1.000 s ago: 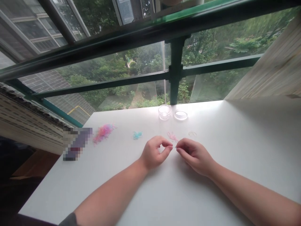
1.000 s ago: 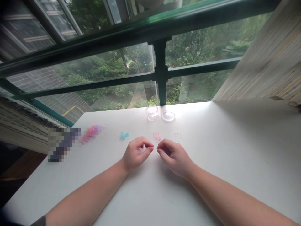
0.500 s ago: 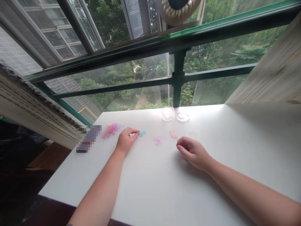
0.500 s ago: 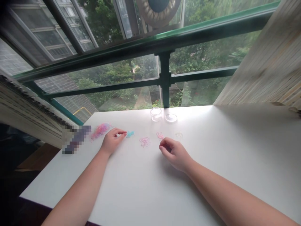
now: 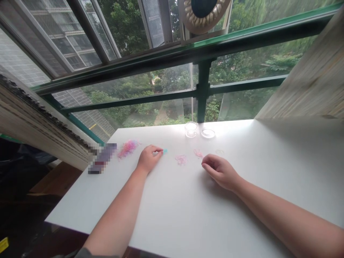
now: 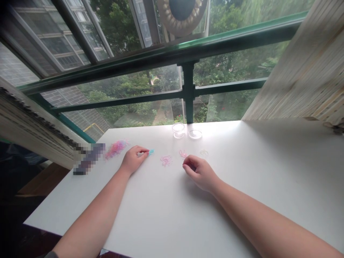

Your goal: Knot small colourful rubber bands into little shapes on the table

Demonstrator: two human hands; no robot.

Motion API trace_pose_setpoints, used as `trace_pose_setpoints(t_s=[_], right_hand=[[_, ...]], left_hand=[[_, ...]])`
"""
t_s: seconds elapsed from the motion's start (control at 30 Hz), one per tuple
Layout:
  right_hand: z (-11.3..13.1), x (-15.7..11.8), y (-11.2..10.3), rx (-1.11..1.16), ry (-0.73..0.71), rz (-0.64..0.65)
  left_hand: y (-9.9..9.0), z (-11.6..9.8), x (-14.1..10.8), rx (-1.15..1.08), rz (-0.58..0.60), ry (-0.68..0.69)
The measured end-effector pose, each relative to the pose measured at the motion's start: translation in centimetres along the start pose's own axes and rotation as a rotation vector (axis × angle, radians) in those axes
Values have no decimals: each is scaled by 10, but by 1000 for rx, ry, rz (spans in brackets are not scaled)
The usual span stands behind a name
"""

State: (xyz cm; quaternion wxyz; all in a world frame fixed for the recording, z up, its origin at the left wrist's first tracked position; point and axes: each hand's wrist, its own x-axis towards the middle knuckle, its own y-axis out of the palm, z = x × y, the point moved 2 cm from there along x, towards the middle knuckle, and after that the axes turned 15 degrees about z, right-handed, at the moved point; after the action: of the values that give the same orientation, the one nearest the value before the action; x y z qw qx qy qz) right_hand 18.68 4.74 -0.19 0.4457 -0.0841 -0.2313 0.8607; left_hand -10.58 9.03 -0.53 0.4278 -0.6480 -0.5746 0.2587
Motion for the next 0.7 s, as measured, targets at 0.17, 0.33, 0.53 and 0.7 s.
trace_pose_setpoints(t_s=[0.17,0.33,0.53,0.7], right_hand=[[0,0,0,14,-3,-6],[2,0,0,0,-7,-15],[2,0,0,-8,-8,-15],[3,0,-1,4,-8,-15]], left_hand=[[0,1,0,8,-8,-29],[0,3,-1,-8,-22,-33],[-2,4,-1,-26,-57,-27],[-4,3,-2,-65,-63,-67]])
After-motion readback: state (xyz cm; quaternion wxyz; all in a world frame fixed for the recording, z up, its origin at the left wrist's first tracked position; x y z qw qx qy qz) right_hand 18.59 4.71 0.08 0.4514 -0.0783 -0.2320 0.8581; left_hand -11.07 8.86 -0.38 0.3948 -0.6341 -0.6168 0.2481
